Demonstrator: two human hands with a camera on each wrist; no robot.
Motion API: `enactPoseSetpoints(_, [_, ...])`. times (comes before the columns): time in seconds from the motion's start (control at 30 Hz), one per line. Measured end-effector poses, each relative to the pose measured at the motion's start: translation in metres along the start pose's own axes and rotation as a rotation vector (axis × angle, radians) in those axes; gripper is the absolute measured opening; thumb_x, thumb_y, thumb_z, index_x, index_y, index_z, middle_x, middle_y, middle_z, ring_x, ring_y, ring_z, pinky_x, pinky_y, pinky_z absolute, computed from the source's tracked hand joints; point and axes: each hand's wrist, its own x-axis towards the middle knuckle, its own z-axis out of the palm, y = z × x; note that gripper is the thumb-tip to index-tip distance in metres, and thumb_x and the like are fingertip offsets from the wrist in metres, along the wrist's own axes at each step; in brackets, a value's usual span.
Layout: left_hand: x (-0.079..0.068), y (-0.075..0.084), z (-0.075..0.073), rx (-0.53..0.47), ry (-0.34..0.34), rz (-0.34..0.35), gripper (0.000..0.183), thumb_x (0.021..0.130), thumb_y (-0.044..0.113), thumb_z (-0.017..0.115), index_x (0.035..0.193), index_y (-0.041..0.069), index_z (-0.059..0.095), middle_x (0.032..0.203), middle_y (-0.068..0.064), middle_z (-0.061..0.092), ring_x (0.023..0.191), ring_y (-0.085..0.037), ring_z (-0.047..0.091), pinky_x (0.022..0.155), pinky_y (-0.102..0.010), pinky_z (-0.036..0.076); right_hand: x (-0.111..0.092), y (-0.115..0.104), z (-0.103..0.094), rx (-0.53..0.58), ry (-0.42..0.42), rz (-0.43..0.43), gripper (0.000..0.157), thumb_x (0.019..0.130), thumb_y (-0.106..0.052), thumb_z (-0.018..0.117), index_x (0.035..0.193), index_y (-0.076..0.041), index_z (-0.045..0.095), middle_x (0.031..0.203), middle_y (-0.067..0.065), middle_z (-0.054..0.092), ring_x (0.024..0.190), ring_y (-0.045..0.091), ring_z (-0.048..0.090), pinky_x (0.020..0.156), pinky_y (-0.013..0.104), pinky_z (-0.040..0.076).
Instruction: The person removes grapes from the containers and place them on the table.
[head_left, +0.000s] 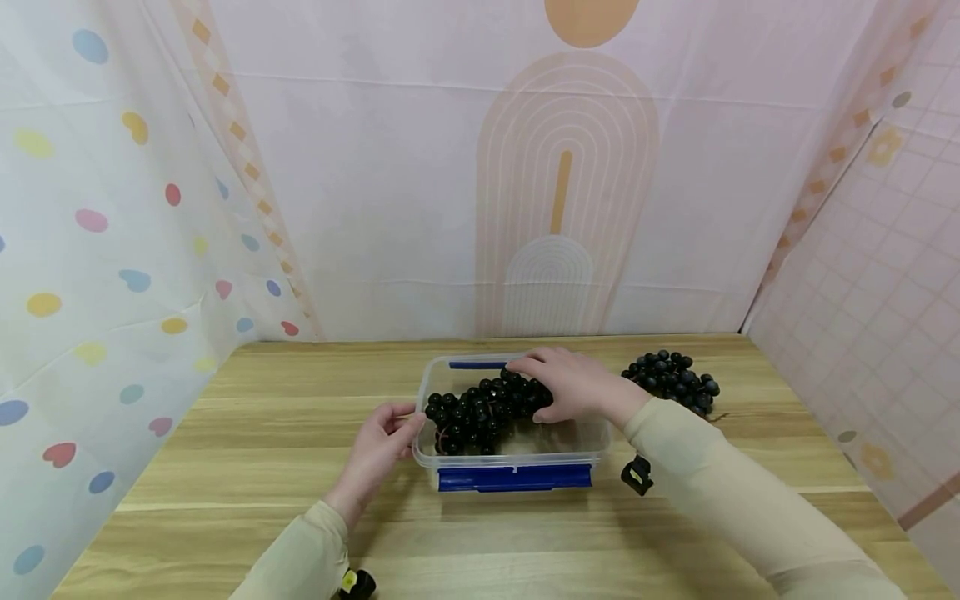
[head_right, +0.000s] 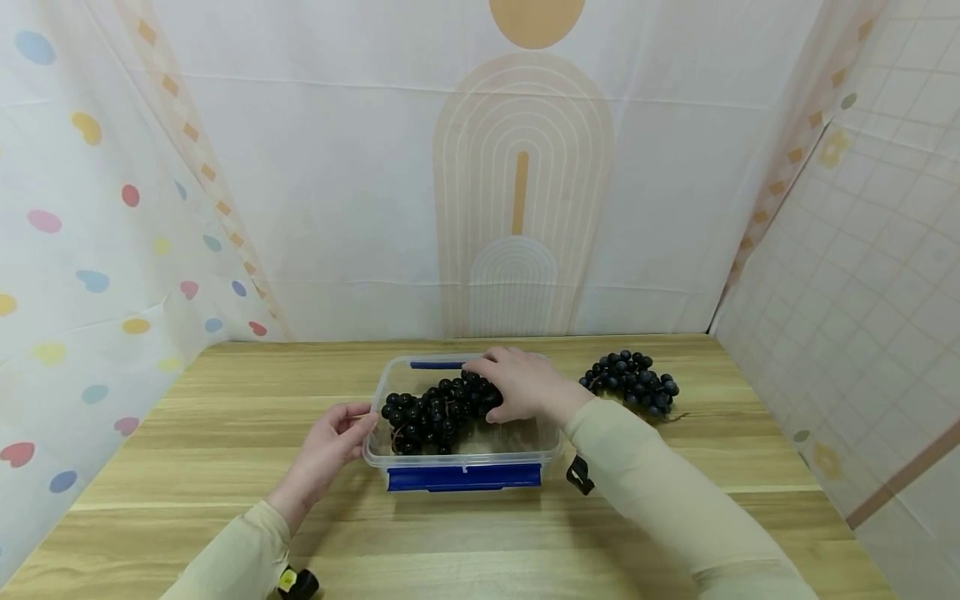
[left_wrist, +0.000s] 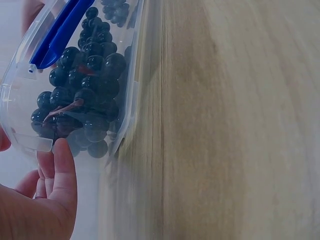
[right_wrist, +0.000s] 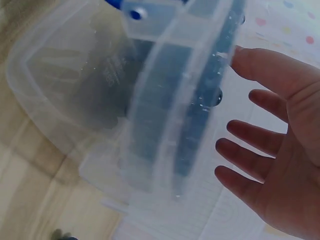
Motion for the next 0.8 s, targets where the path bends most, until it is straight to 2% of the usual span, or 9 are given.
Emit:
enactPoseSetpoints(0.4, [-0.001, 0.001, 0.000, -0.002, 0.001, 0.002, 0.035, 0.098, 0.010, 0.062, 0.124, -0.011, 0.054, 0.102, -0.020, 0.064, 0.085, -0.021, 0.061, 0.064, -0.024, 0.052, 0.014, -0.009, -0.009, -0.025, -0.102, 0.000, 0.074, 0.085, -0.028, 0.079, 0.150, -0.020, 0.043, 0.146, 0.009, 0.046, 0.134, 0.031, 0.043, 0.106, 0.048, 0.039])
enactPoseSetpoints(0.6, [0.000, 0.000, 0.001, -0.013, 0.004, 0.004, 0.034, 0.098, 0.009, 0.062, 0.124, -0.011, 0.054, 0.102, -0.022, 0.064, 0.085, -0.022, 0.061, 0.064, -0.024, 0.052, 0.023, -0.011, -0.004, -0.049, -0.135, 0.033, 0.074, 0.085, -0.030, 0.079, 0.150, -0.025, 0.043, 0.149, 0.006, 0.043, 0.136, 0.029, 0.041, 0.105, 0.049, 0.041])
enactPoseSetpoints(0.8, [0.000, -0.001, 0.000, -0.013, 0.003, 0.005, 0.035, 0.098, 0.010, 0.062, 0.124, -0.012, 0.053, 0.104, -0.023, 0.063, 0.086, -0.023, 0.062, 0.065, -0.024, 0.053, 0.030, -0.012, 0.002, -0.073, -0.146, 0.025, 0.074, 0.084, -0.029, 0.079, 0.149, -0.023, 0.044, 0.148, 0.005, 0.044, 0.136, 0.028, 0.042, 0.104, 0.046, 0.042])
